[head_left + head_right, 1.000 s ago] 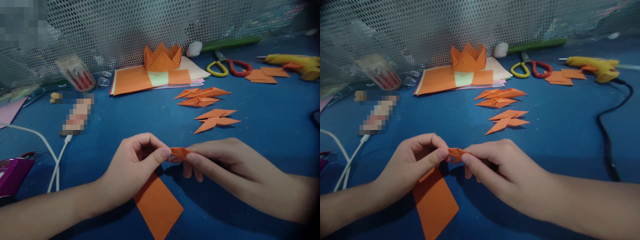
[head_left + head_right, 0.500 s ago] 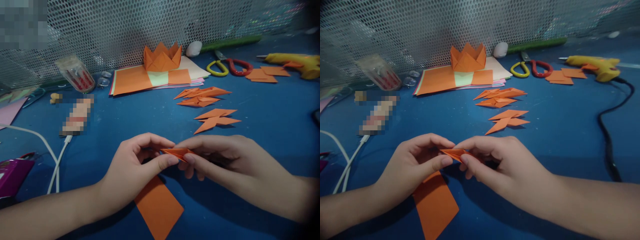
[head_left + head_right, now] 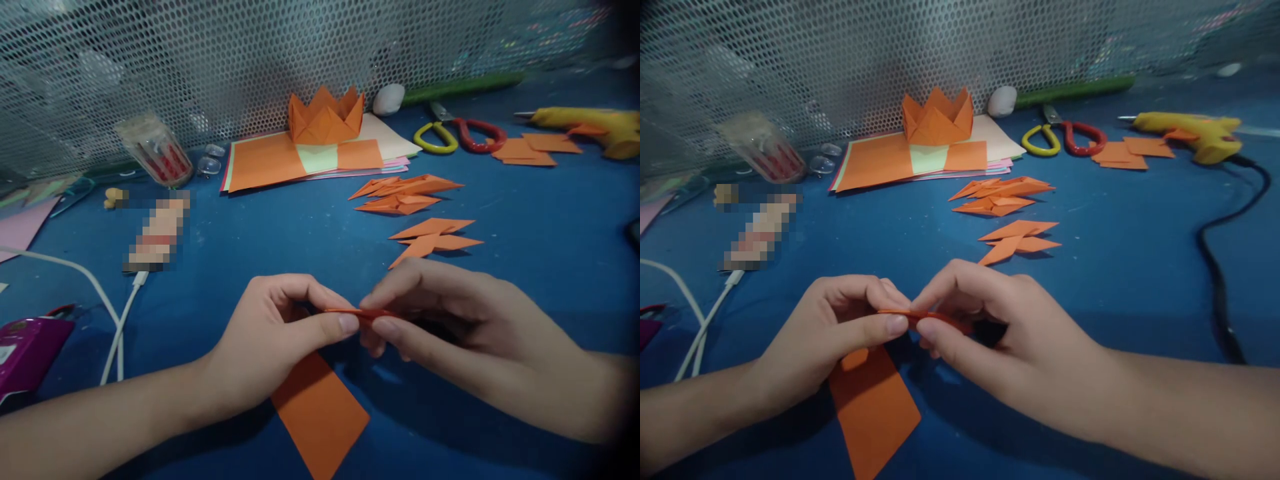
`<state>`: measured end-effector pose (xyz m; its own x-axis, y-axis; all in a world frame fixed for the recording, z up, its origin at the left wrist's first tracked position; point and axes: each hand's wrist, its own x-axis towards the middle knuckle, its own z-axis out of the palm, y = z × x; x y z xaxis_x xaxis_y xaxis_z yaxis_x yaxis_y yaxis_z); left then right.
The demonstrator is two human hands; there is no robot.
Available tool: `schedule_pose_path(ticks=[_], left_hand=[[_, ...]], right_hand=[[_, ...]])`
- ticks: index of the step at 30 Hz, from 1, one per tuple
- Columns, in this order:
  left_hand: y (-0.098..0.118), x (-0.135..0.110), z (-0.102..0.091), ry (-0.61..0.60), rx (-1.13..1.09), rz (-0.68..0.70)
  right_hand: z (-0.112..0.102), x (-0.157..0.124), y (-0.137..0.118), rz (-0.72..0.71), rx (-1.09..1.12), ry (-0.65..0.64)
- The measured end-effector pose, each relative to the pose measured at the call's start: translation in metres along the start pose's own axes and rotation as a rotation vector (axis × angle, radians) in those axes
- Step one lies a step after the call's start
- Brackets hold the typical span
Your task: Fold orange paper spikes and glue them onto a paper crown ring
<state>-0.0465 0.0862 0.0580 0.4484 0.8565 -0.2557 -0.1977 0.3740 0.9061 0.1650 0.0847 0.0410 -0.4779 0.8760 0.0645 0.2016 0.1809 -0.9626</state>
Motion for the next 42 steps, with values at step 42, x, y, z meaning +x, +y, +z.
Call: schedule_pose_path(ticks=[42], left_hand=[[0.006,0.000,-0.011,-0.163,0.522,0.037]], right_hand=[[-0.012,-0.004,0.018,-0.648,-0.450,-0.108]])
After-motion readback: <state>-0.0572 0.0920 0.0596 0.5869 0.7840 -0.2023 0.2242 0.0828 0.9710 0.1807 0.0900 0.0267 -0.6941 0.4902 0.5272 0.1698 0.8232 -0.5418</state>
